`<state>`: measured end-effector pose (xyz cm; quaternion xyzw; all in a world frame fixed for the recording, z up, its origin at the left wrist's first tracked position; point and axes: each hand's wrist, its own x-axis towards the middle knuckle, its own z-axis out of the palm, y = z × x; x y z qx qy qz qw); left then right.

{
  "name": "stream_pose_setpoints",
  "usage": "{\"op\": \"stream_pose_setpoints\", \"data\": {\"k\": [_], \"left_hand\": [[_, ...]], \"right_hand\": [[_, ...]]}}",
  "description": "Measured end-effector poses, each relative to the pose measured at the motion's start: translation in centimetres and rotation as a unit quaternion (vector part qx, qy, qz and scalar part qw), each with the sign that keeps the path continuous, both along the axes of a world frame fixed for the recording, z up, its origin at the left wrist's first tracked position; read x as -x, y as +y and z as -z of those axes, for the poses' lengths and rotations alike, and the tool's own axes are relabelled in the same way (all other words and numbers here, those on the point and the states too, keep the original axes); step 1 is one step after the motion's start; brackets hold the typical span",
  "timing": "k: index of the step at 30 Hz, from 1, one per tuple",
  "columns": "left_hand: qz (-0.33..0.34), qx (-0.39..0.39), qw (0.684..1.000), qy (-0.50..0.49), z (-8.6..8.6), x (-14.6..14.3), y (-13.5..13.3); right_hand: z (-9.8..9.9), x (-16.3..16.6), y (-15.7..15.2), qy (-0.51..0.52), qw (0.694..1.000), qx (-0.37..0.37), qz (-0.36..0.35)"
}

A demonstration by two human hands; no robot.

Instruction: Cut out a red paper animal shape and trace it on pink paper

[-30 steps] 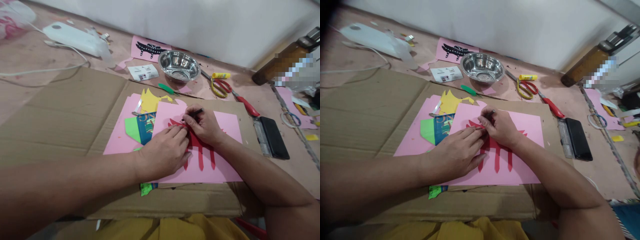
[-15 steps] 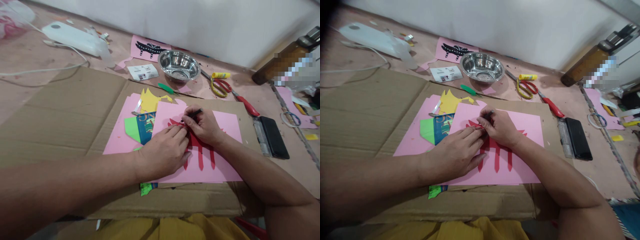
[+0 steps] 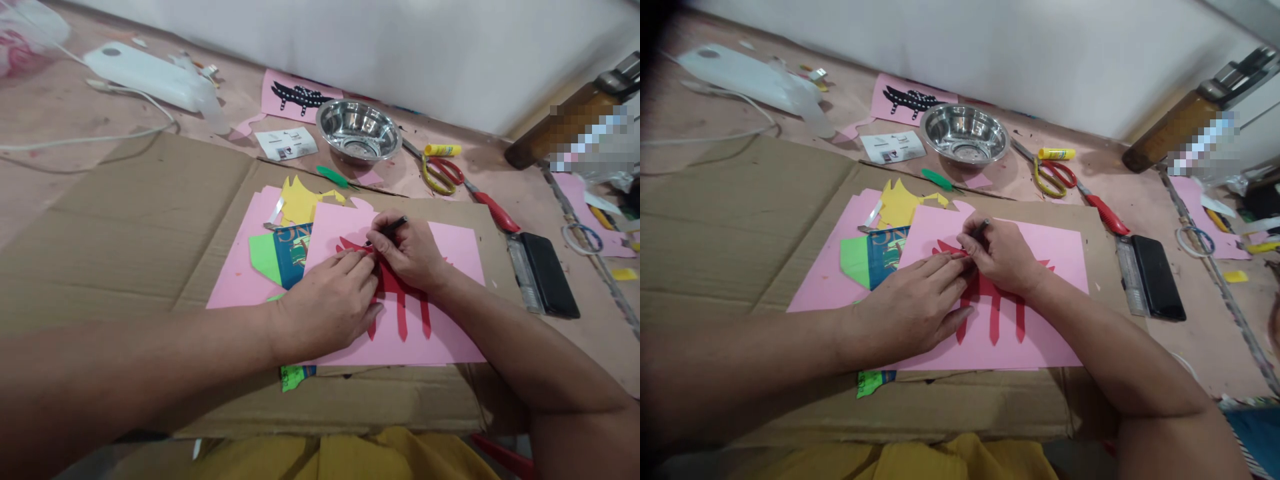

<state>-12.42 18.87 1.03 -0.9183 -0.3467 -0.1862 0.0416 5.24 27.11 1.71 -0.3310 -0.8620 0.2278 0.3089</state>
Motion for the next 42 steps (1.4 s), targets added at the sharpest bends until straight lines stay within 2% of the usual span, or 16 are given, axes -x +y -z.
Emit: {"op": "stream_pose_setpoints", "data": {"k": [42], "left_hand": [[0.004, 0.016, 1.0, -0.008, 0.22, 0.0, -0.01]], "right_hand": [[-0.03, -0.6, 0.27, -0.02, 0.997, -0.038, 0.071]]}}
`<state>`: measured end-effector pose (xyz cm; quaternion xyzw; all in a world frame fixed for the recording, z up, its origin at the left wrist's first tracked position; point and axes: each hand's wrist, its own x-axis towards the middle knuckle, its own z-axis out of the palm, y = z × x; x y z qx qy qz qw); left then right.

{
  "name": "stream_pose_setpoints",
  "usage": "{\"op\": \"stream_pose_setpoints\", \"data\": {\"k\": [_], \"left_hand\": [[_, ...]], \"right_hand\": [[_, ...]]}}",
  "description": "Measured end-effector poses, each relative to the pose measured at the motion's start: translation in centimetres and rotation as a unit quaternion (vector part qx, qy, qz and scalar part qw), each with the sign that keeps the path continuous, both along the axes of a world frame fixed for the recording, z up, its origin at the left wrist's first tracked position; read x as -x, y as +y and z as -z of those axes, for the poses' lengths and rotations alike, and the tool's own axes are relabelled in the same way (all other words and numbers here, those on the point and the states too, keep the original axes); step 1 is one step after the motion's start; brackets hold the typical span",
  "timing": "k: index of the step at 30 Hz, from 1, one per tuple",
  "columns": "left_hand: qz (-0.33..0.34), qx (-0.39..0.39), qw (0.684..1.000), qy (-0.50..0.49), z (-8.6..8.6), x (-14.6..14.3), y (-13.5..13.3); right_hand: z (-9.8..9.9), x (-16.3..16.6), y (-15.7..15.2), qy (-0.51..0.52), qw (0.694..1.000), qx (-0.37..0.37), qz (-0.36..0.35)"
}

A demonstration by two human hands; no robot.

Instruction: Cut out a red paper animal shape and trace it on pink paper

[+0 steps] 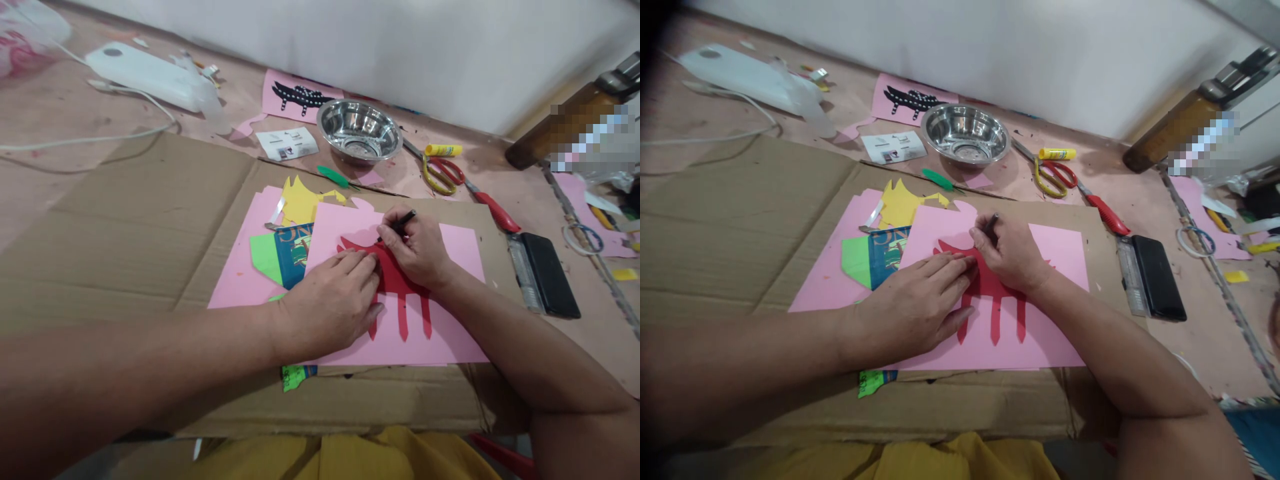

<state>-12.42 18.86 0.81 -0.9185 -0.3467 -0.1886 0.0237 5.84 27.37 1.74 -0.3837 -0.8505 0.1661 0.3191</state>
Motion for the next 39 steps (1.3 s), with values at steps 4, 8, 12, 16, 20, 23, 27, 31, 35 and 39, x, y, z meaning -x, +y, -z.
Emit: {"op": "stream_pose_setpoints", "data": {"k": [4, 8, 12, 16, 20, 23, 27, 31, 35, 39], "left_hand": [[-0.001, 0.001, 1.0, -0.001, -0.06, 0.02, -0.01], [0.0, -0.005, 1.0, -0.002, -0.14, 0.01, -0.02], [-0.001, -0.005, 1.0, -0.005, -0.15, 0.01, -0.06], [-0.004, -0.003, 1.0, 0.0, -0.06, 0.01, -0.07], [-0.003, -0.009, 1.0, -0.003, 0.05, -0.02, -0.02], [-0.002, -0.01, 1.0, -0.008, 0.07, -0.01, -0.02], [-0.002, -0.016, 1.0, -0.01, 0.06, 0.01, -0.09], [-0.003, -0.02, 1.0, -0.009, 0.08, 0.01, -0.08], [-0.005, -0.019, 1.0, -0.005, -0.01, -0.01, 0.04], [-0.007, -0.018, 1.0, -0.003, -0.1, -0.06, 0.04]], "right_hand": [[-0.07, -0.05, 0.02, -0.003, 1.0, -0.003, 0.001], [-0.11, -0.07, 0.01, -0.007, 1.0, 0.004, 0.009], [0.0, -0.03, 0.02, 0.006, 1.0, -0.019, 0.011], [0.18, 0.01, 0.05, 0.025, 0.999, -0.044, 0.016], [0.3, -0.01, 0.1, 0.014, 0.998, -0.047, 0.03], [0.32, -0.02, 0.14, 0.009, 0.998, -0.052, 0.033], [0.25, -0.03, 0.18, -0.003, 0.998, -0.052, 0.033], [0.19, -0.03, 0.18, -0.007, 0.998, -0.053, 0.031], [0.17, -0.03, 0.14, -0.007, 0.998, -0.057, 0.031], [0.14, -0.01, 0.08, -0.007, 0.997, -0.063, 0.031]]}}
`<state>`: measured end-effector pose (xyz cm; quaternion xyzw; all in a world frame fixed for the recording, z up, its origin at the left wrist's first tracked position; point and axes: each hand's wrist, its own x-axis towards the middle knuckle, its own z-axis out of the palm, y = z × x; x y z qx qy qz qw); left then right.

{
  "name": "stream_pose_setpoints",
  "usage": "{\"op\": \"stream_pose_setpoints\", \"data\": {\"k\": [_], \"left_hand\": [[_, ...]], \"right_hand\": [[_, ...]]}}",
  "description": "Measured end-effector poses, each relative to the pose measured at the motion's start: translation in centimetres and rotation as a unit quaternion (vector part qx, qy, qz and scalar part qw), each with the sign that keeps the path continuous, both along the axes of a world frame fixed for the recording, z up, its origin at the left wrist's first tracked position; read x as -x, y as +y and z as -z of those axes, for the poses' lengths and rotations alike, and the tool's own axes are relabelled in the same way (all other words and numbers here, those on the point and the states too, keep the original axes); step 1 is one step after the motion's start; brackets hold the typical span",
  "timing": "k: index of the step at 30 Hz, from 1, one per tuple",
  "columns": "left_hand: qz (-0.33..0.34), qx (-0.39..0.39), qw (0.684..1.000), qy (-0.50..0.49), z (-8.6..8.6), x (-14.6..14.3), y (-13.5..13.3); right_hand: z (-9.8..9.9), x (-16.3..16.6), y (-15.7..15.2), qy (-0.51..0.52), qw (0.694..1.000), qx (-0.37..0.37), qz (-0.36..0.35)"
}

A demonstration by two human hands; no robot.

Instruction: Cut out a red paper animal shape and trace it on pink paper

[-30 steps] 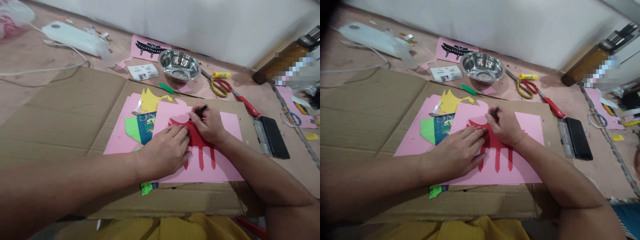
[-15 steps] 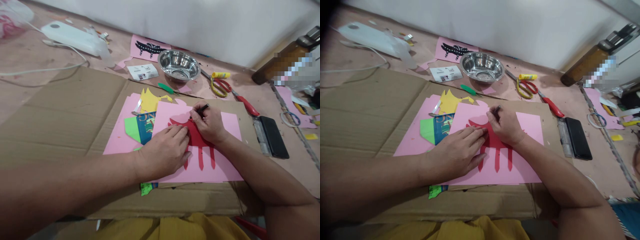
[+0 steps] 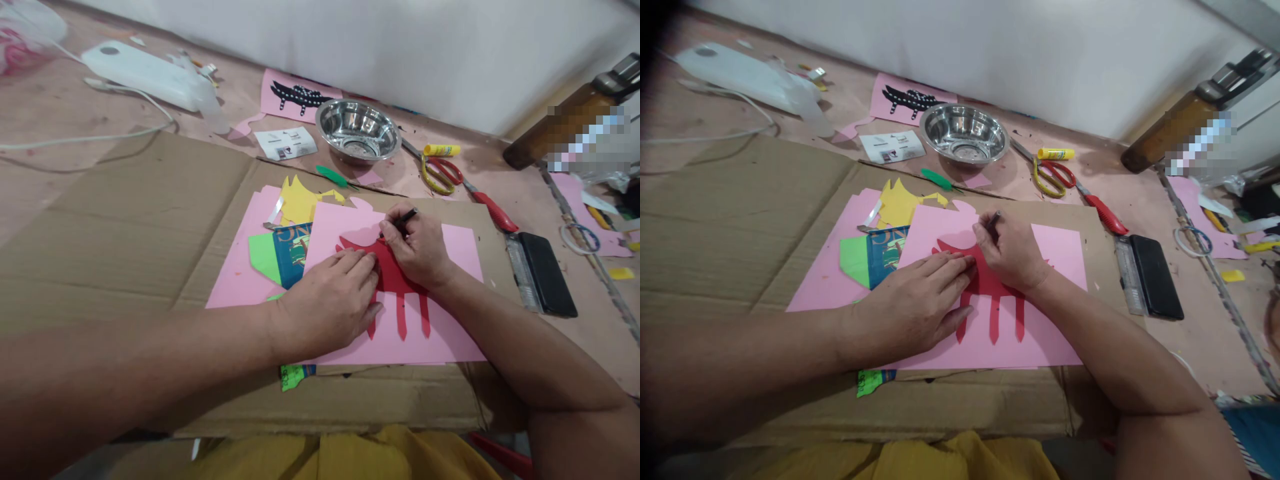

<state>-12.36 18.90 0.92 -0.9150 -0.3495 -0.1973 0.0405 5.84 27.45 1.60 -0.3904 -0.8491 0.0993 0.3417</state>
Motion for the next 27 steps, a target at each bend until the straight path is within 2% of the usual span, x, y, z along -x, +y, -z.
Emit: {"op": "stream_pose_setpoints", "data": {"k": [27], "left_hand": [[0.006, 0.007, 1.0, -0.012, 0.01, 0.07, -0.11]], "right_hand": [[-0.2, 0.84, -0.84, -0.005, 0.999, 0.041, -0.03]]}}
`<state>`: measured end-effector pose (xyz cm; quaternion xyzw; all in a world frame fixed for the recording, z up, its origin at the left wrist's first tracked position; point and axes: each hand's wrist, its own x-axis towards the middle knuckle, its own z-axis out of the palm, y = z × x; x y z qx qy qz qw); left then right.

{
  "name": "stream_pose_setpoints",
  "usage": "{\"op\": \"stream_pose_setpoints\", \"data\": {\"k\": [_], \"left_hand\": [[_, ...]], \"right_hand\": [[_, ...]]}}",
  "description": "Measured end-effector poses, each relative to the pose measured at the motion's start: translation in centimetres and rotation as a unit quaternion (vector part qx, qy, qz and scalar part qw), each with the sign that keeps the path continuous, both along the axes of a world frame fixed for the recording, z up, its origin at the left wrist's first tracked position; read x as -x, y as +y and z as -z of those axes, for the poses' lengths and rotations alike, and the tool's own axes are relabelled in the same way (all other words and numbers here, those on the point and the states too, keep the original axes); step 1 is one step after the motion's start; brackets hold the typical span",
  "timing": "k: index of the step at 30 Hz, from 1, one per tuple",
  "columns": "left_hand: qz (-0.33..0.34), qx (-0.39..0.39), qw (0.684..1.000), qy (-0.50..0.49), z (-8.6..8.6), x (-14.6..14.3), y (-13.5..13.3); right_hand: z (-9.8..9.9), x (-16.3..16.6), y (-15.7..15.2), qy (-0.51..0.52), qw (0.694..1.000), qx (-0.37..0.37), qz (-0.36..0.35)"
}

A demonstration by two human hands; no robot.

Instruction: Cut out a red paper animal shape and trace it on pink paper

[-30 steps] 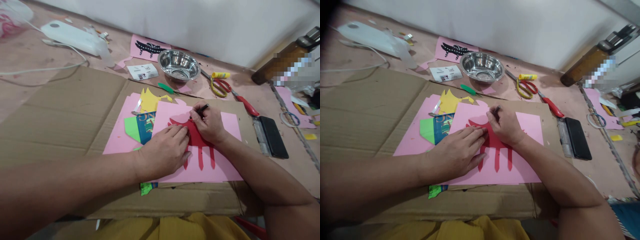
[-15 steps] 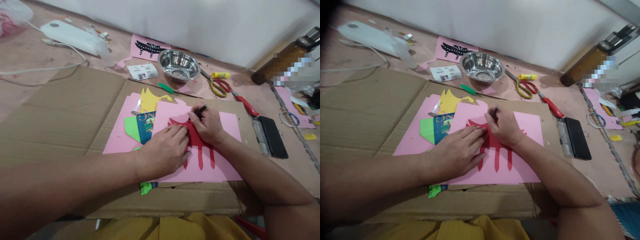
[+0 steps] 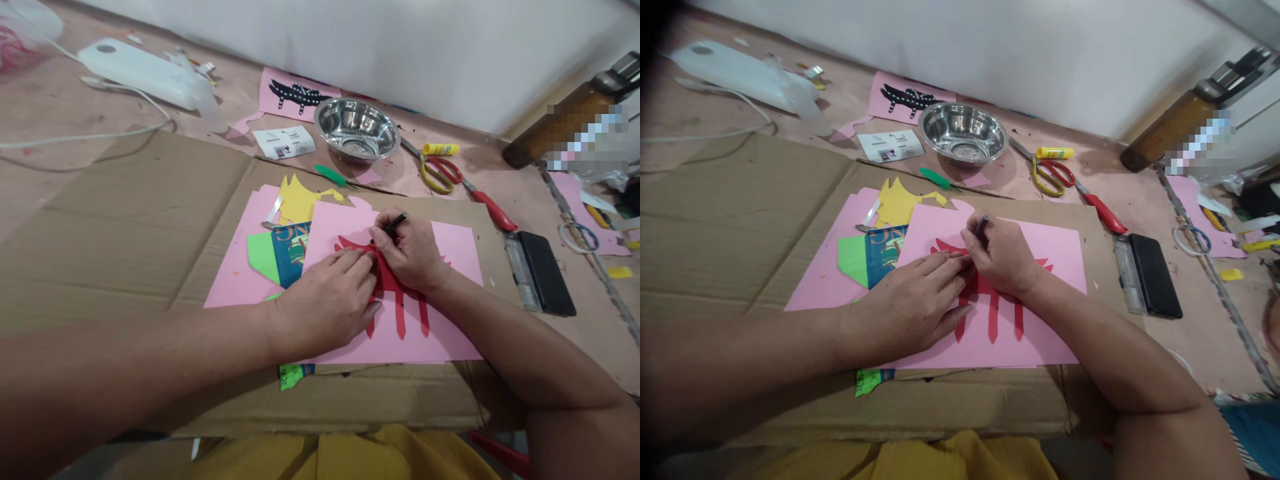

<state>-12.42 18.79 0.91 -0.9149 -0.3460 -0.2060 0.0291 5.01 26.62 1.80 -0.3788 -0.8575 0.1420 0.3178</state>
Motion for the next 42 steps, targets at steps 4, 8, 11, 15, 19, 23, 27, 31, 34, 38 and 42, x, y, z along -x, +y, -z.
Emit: {"op": "stream_pose_setpoints", "data": {"k": [4, 8, 11, 15, 19, 23, 27, 31, 34, 38, 42], "left_hand": [[0.002, -0.003, 1.0, -0.005, 0.01, 0.0, 0.01], [0.0, 0.001, 1.0, 0.003, -0.08, -0.03, 0.01], [0.0, 0.004, 1.0, 0.005, -0.11, -0.05, 0.0], [0.001, 0.002, 1.0, 0.004, -0.16, -0.02, -0.02], [0.0, 0.005, 1.0, 0.006, -0.22, -0.01, -0.01], [0.0, 0.005, 1.0, 0.005, -0.16, -0.03, 0.03], [-0.002, 0.002, 1.0, 0.011, -0.07, -0.03, 0.03], [-0.005, -0.001, 1.0, 0.01, -0.06, -0.04, -0.01], [-0.002, 0.0, 1.0, 0.006, -0.07, -0.05, -0.03], [0.0, 0.008, 1.0, -0.005, -0.05, -0.05, -0.02], [0.004, 0.009, 1.0, -0.004, -0.08, -0.07, -0.01]], "right_hand": [[-0.03, 0.09, -0.05, -0.011, 1.0, 0.011, 0.006], [0.02, 0.08, -0.05, -0.001, 1.0, 0.0, -0.003], [0.03, 0.0, -0.07, 0.018, 1.0, -0.013, -0.009], [0.02, -0.19, -0.03, 0.026, 1.0, -0.009, 0.002], [0.09, -0.35, 0.09, 0.02, 1.0, -0.009, 0.015], [0.13, -0.41, 0.15, 0.012, 1.0, -0.021, 0.009], [0.08, -0.37, 0.12, 0.006, 1.0, -0.016, 0.011], [0.1, -0.25, 0.06, 0.014, 1.0, -0.025, 0.004], [0.13, -0.19, 0.03, 0.013, 1.0, -0.026, 0.0], [0.14, -0.16, -0.01, 0.008, 1.0, -0.013, 0.0], [0.14, -0.15, -0.03, -0.001, 1.0, -0.003, 0.007]]}}
